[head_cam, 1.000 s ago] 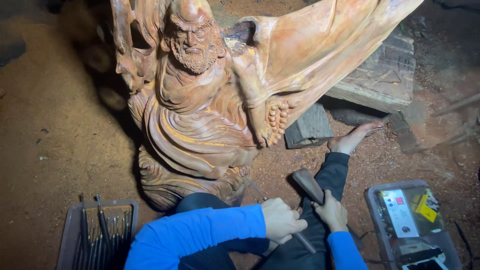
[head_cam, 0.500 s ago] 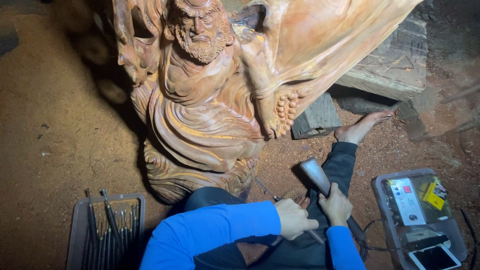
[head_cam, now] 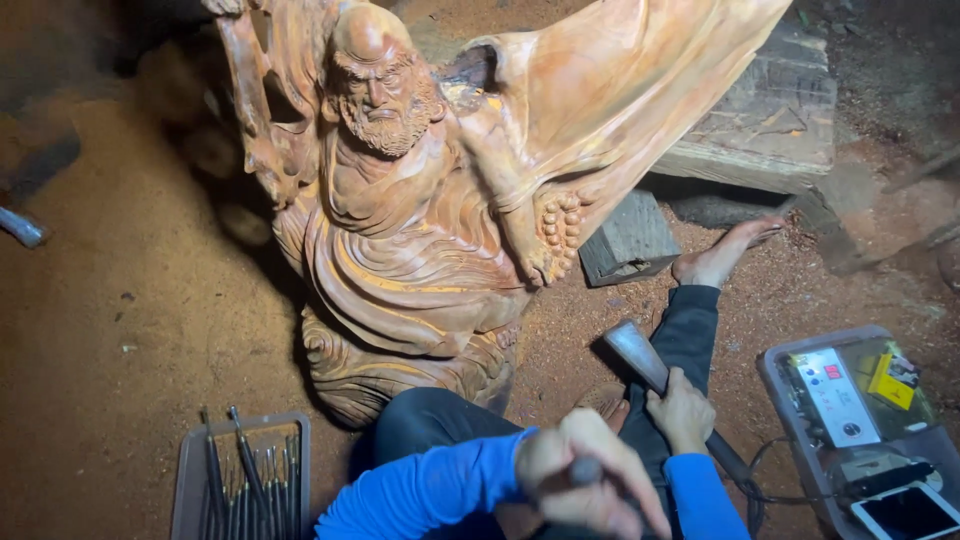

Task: Carving intricate details into a large wooden sculpture using a chisel and mallet.

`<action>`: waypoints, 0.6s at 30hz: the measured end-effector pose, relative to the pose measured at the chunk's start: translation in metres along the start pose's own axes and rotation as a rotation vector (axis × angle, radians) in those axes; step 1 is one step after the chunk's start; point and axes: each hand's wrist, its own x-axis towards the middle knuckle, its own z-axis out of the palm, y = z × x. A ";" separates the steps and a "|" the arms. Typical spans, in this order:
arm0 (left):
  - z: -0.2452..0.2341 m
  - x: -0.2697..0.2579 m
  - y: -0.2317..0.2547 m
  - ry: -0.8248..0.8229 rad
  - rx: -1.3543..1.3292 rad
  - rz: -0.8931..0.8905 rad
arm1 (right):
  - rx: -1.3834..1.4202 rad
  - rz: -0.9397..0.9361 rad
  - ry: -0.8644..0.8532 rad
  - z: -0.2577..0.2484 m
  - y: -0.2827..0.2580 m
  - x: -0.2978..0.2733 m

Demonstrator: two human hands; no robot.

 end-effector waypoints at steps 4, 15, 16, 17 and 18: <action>0.013 0.006 0.002 -0.035 -0.041 0.065 | 0.097 0.014 -0.201 -0.003 0.002 0.009; 0.018 0.026 -0.008 -0.019 0.406 0.119 | 0.226 -0.072 0.192 -0.013 0.010 -0.015; 0.012 0.032 -0.024 -0.022 0.409 0.121 | 0.228 -0.071 0.196 -0.010 0.012 -0.016; 0.006 0.039 -0.040 -0.003 0.797 0.192 | 0.232 -0.045 0.151 -0.008 0.014 -0.014; -0.001 0.044 -0.055 0.015 1.183 0.262 | 0.235 -0.019 0.105 -0.005 0.014 -0.013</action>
